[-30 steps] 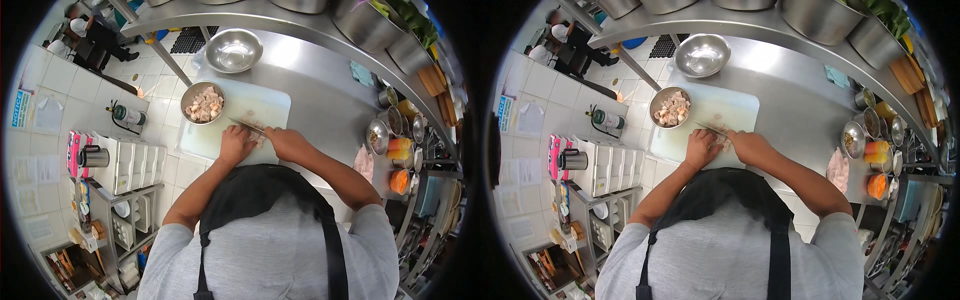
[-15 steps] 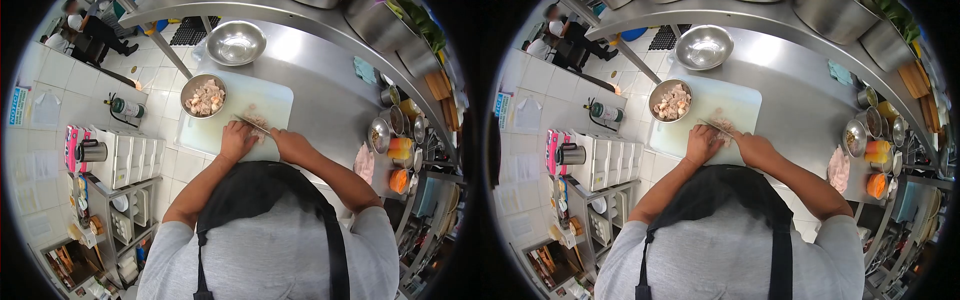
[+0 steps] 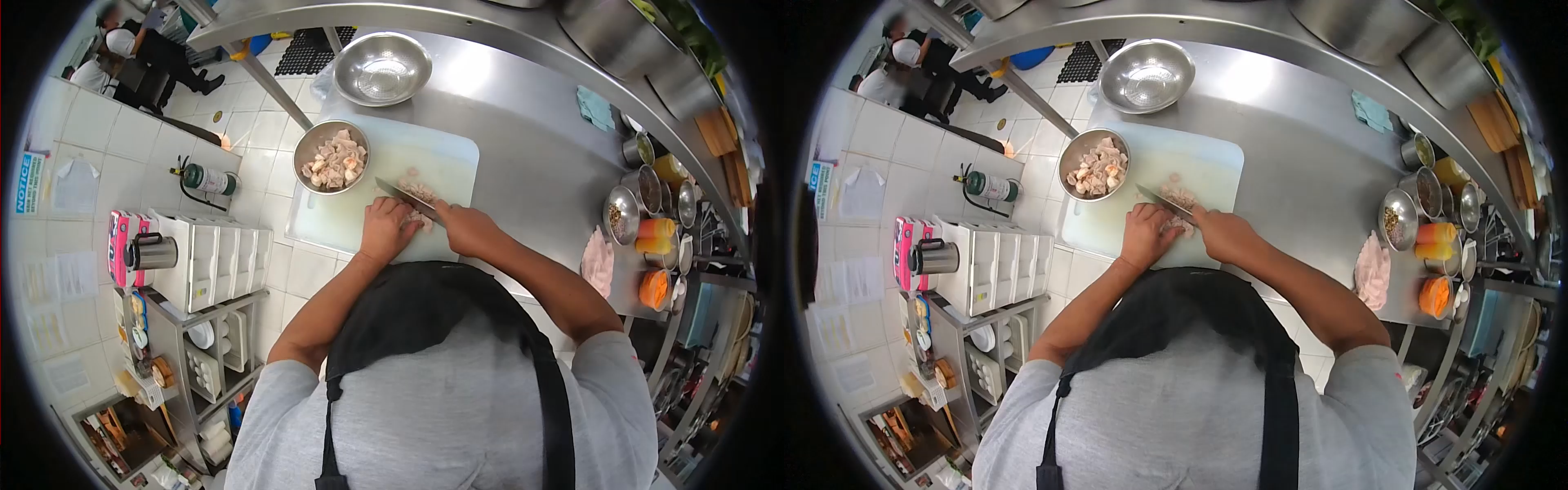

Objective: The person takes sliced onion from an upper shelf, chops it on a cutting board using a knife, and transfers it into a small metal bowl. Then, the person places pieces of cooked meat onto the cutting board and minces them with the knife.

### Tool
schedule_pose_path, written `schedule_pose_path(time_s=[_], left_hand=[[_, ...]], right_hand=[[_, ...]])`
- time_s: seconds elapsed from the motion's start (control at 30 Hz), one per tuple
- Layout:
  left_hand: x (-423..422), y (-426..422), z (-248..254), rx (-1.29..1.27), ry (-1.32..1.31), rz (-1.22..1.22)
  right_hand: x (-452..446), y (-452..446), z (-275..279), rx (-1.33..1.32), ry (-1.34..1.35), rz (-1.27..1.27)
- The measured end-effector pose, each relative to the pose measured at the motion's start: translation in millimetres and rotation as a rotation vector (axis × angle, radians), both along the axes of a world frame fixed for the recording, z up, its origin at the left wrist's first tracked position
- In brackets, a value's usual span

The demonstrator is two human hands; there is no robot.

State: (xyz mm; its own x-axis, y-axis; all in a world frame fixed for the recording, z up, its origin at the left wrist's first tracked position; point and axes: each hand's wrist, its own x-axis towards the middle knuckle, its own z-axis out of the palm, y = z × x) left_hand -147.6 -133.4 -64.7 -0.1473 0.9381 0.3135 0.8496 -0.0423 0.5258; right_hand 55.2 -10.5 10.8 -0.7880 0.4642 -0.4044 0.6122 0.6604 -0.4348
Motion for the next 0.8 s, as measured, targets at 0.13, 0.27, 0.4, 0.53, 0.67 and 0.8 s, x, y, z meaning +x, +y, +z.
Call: schedule_pose_path(time_s=[0.13,0.27,0.4,0.53,0.67,0.8], left_hand=[[-14,-17,36,0.063,-0.094,-0.015],[-35,-44,18,-0.048,-0.105,-0.034],[-38,-23,18,-0.017,-0.063,-0.163],[-38,-6,23,-0.107,-0.005,-0.186],[-39,-3,27,-0.166,0.044,-0.203],[-37,0,25,-0.196,0.083,-0.197]], right_hand=[[-10,2,3,-0.016,-0.019,-0.029],[-7,0,-1,-0.021,-0.002,-0.022],[-7,5,-1,-0.018,-0.018,-0.009],[-4,4,16,0.069,0.031,0.055],[3,-10,43,0.091,-0.002,0.074],[-7,-4,-3,0.080,0.034,0.044]])
